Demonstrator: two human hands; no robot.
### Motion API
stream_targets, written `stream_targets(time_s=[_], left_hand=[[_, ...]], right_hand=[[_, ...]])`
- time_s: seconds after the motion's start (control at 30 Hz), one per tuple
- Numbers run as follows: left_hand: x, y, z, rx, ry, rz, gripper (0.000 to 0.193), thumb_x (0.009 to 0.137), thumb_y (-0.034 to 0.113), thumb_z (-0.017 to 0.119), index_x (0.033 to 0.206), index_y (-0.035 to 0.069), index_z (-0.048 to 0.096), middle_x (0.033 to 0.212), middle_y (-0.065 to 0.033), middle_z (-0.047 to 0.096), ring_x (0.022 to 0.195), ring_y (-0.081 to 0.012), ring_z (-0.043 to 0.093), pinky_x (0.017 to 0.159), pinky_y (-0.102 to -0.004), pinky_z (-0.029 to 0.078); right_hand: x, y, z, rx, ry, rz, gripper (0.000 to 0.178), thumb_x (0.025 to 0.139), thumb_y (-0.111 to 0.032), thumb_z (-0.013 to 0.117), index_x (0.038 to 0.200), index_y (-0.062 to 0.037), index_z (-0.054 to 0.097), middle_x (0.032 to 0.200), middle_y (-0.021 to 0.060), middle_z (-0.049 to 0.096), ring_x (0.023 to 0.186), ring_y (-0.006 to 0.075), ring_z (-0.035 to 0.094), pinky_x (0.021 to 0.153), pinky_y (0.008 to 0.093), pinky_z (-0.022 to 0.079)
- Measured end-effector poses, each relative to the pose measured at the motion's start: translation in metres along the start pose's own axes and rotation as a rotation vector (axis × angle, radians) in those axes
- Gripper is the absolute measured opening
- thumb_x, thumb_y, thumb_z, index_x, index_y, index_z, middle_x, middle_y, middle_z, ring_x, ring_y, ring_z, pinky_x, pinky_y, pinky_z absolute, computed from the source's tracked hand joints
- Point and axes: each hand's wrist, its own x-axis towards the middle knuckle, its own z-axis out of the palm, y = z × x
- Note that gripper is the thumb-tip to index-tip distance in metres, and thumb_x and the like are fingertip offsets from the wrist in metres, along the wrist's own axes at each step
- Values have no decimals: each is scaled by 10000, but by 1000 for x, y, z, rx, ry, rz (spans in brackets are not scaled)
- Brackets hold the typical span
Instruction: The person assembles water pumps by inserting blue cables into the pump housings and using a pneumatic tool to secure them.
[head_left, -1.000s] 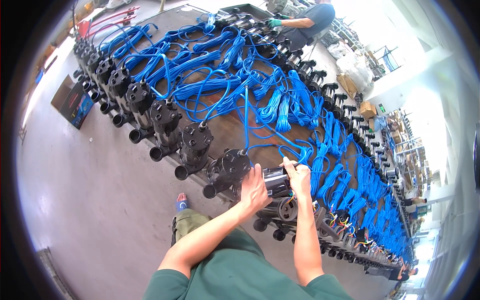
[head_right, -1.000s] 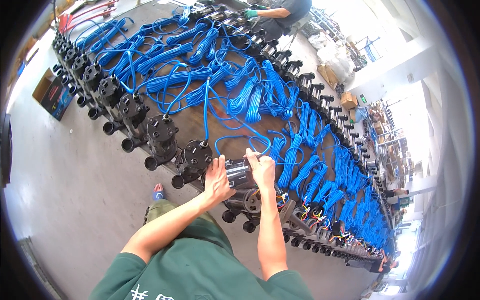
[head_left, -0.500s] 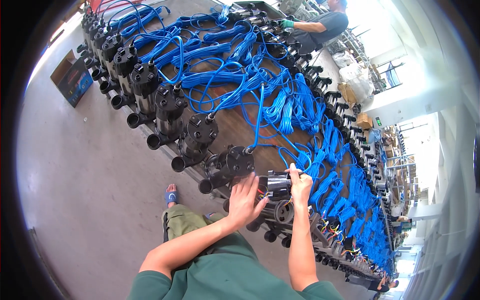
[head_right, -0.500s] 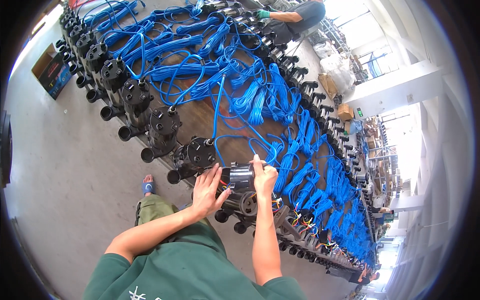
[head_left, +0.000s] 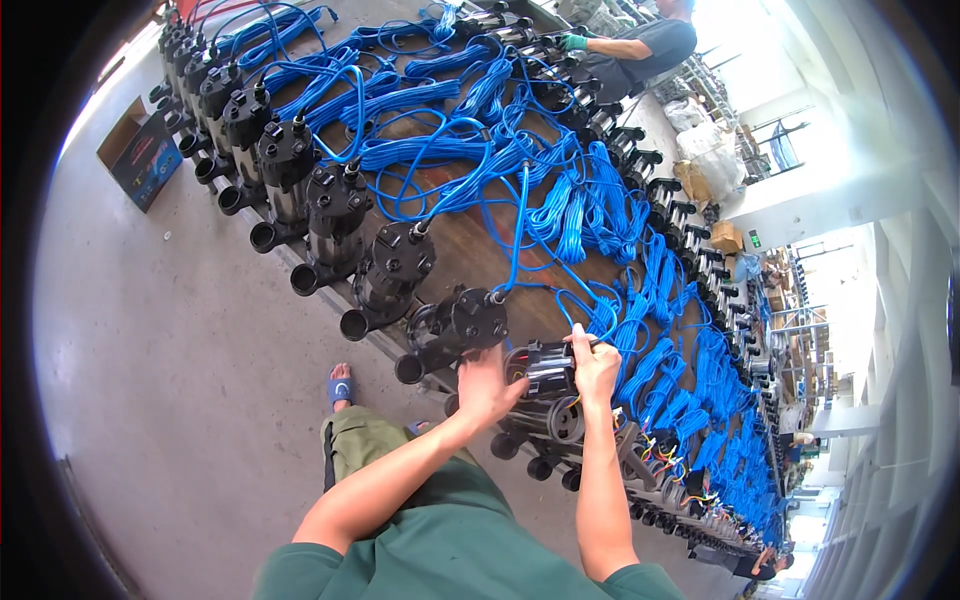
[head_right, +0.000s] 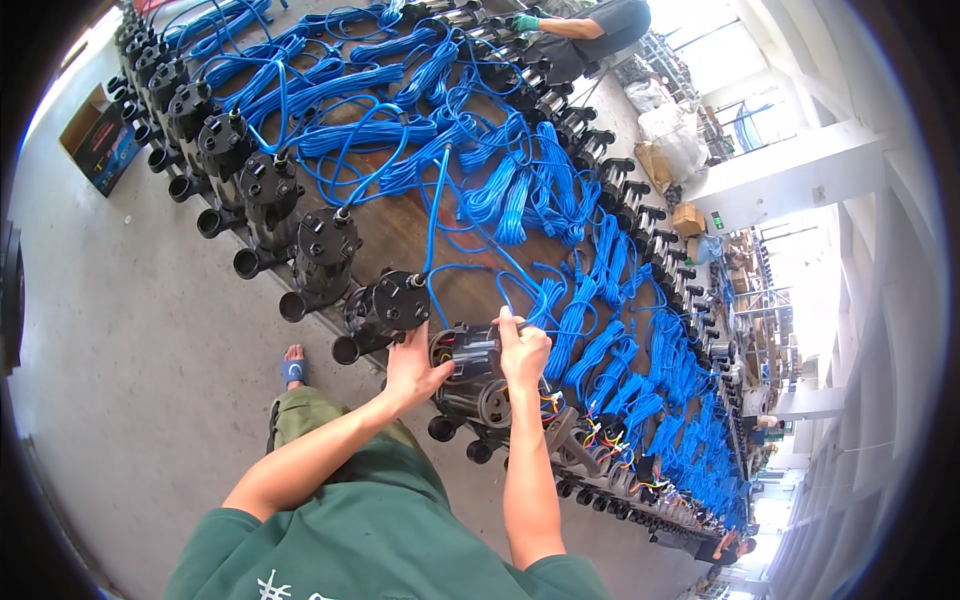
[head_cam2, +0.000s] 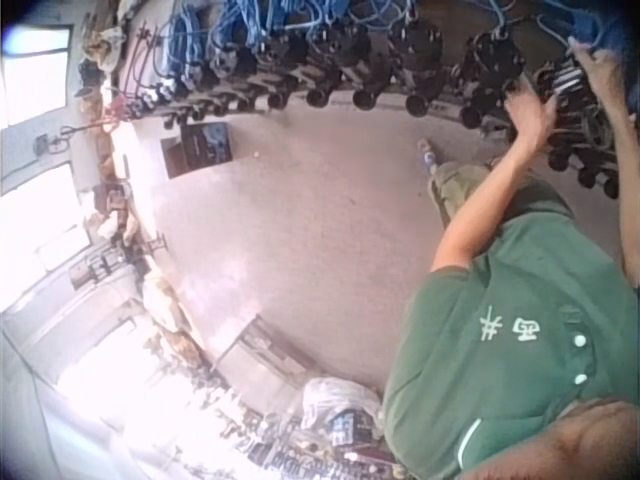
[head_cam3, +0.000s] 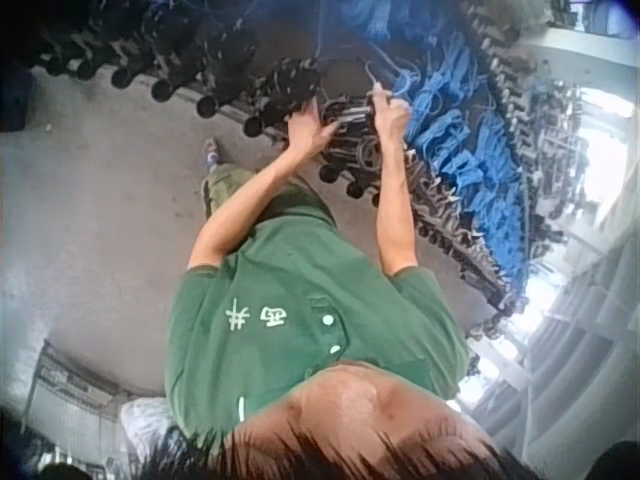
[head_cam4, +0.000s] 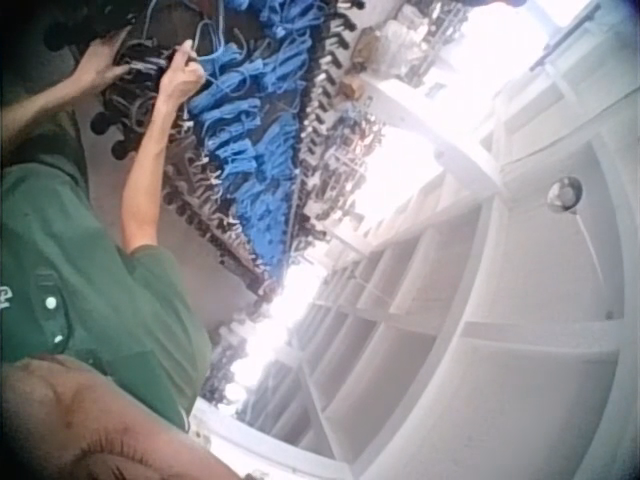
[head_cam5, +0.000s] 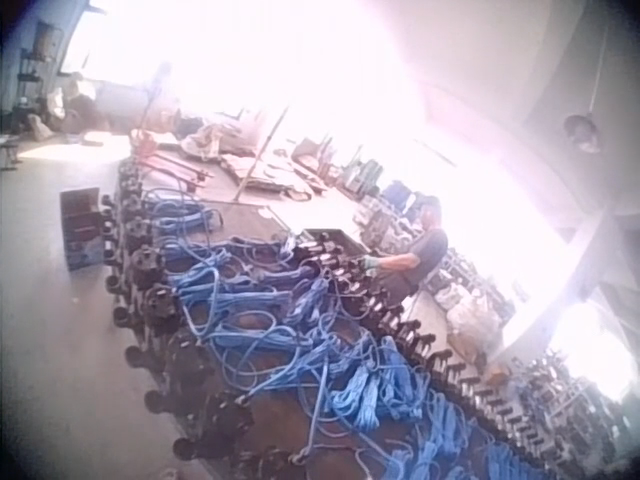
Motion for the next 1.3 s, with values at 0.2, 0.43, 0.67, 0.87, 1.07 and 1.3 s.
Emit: stream_targets(time_s=[0.2,0.43,0.67,0.87,1.07,1.3], left_hand=[[-13,-34,33,-30,272,50,601,787,177,813,1349,40,648,1071,-122,711,973,-318,695,873,-467,550],[-27,-46,-8,-776,-201,-90,594,981,68,671,1554,46,515,1641,-161,442,1421,-206,497,1164,-376,431],[-2,-59,-9,-206,-301,171,1142,657,182,951,1610,18,344,1533,-217,493,1366,-324,539,1155,-443,449],[8,-51,21,-150,-180,142,977,563,283,1006,1379,23,536,1101,-128,702,919,-231,677,854,-366,563],[11,-33,-10,-411,-491,7,575,758,35,786,1272,6,529,1138,-78,621,1037,-208,582,941,-335,484],[17,-10,-15,-748,-473,-47,796,1111,529,442,1688,53,171,1716,-139,265,1575,-248,279,1284,-414,210]], right_hand=[[-12,-26,19,-152,98,-128,359,1001,-365,711,870,-54,835,667,150,725,610,214,720,599,350,505],[-22,-21,17,-144,129,-41,357,989,-384,728,898,-57,839,696,171,734,635,283,734,602,377,510],[-32,-49,27,-321,237,-124,287,943,-368,762,820,-115,824,798,98,737,772,330,706,674,445,546],[-23,-32,28,197,86,-242,238,951,-252,751,917,-23,804,861,177,757,799,340,736,695,413,551],[-28,-28,28,109,92,-179,286,983,-258,721,844,-9,749,712,203,666,641,392,668,559,444,480],[-31,-31,28,184,44,-207,285,989,-266,706,853,-23,767,753,161,702,708,374,699,635,439,539]])
